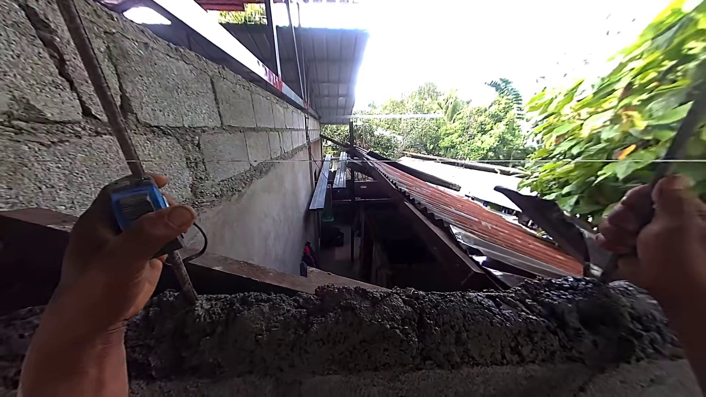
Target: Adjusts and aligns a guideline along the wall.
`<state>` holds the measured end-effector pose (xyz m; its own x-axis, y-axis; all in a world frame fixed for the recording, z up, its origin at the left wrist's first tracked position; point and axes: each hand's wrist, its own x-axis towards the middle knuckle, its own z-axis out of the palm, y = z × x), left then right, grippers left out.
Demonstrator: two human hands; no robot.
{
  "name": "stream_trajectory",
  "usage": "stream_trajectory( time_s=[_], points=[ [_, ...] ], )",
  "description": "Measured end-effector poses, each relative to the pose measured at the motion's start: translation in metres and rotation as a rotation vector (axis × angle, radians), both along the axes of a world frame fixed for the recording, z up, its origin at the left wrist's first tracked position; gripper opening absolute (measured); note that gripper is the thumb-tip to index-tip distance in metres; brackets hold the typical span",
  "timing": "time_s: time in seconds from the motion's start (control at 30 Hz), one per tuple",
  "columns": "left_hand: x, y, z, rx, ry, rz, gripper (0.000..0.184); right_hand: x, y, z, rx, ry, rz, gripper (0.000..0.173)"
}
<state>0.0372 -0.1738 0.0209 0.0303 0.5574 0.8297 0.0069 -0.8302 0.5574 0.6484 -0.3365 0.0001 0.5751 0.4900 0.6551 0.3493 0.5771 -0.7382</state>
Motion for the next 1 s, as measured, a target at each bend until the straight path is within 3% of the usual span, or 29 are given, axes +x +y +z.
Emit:
stream_trajectory(
  time_s=[0.47, 1.0],
  points=[
    [-0.013, 0.017, -0.006, -0.029, 0.009, -0.04, 0.067, 0.019, 0.004, -0.009, -0.016, -0.01, -0.022, 0.046],
    [-0.017, 0.019, -0.01, 0.014, -0.007, -0.079, 0.051, -0.014, -0.004, 0.006, -0.014, 0.003, -0.078, 0.045]
  ],
)
